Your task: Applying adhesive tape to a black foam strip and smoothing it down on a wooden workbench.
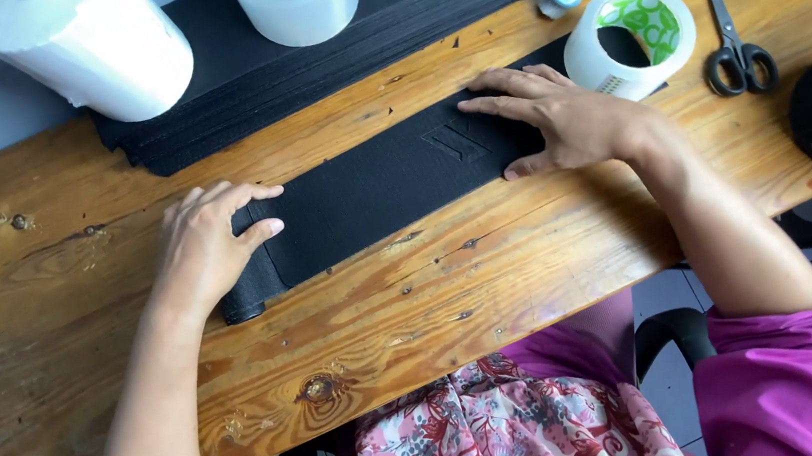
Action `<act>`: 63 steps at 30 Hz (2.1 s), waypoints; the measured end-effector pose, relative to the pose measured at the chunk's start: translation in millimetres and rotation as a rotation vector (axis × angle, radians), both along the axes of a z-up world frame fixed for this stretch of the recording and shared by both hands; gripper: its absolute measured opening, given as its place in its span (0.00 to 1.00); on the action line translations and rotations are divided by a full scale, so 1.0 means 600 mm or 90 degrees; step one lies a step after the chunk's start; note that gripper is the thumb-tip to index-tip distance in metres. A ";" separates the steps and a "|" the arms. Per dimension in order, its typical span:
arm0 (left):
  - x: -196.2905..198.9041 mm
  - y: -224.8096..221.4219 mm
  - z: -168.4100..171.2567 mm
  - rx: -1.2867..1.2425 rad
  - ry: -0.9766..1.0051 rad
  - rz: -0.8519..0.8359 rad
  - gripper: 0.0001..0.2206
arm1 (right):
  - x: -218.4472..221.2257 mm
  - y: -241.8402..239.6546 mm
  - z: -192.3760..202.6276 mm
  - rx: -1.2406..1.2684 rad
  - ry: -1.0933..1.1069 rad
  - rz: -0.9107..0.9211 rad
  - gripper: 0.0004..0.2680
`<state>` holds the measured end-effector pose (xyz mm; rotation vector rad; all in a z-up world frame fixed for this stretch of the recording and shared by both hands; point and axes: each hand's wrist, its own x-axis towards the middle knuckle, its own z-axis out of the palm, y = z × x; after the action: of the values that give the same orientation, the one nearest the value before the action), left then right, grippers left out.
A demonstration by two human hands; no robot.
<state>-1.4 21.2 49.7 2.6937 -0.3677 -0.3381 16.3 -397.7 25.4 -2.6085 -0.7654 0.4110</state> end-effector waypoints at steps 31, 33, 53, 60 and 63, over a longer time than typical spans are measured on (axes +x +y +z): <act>0.021 0.028 -0.016 0.012 0.026 -0.015 0.13 | 0.005 0.007 -0.003 -0.072 0.064 -0.012 0.34; 0.023 0.026 -0.010 -0.001 0.032 -0.015 0.13 | 0.008 0.007 0.002 -0.146 0.073 0.025 0.39; 0.023 0.035 -0.002 -0.024 0.024 -0.002 0.13 | 0.041 0.066 0.008 -0.050 0.086 0.090 0.38; 0.022 0.041 -0.008 -0.026 0.015 -0.016 0.12 | 0.029 0.107 0.026 -0.099 0.036 0.129 0.39; 0.024 0.043 -0.012 -0.032 0.028 -0.007 0.12 | 0.036 0.112 0.015 -0.077 0.059 0.129 0.38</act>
<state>12.8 46.9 42.6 2.6314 -0.3730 -0.3844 38.1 -330.7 34.6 -2.6083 -1.0060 0.6514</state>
